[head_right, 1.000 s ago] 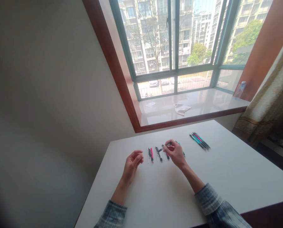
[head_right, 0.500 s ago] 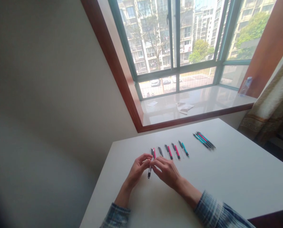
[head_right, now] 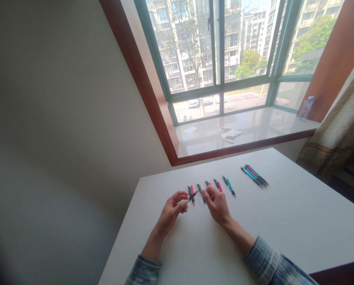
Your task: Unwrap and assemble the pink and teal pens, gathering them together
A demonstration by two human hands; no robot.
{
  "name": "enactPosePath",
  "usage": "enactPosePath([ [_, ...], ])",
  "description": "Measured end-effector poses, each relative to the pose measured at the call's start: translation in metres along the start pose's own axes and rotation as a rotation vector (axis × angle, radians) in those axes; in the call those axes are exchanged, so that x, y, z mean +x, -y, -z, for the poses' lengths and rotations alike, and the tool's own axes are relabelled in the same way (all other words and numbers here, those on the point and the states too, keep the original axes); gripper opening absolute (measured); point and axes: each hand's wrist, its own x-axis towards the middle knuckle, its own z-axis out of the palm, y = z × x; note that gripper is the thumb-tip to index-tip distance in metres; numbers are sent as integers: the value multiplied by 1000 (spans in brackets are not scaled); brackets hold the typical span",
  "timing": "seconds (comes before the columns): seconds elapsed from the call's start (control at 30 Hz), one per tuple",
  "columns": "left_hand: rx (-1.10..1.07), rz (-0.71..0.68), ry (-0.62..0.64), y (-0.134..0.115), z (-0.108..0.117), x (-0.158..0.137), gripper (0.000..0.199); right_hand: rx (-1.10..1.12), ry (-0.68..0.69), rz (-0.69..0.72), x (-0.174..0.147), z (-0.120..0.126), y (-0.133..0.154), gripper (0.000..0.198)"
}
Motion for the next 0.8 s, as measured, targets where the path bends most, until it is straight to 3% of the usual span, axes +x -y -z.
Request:
enactPosePath([
  [0.33,115,-8,6,2,1,5,31,39,146,-23,3,-5,-5,58],
  [0.6,120,-45,-110,7,6,7,34,145,67,-92,6,-2,-10,58],
  [0.8,150,-52,-134,10,8,8,36,81,55,-60,3,-5,-14,59],
])
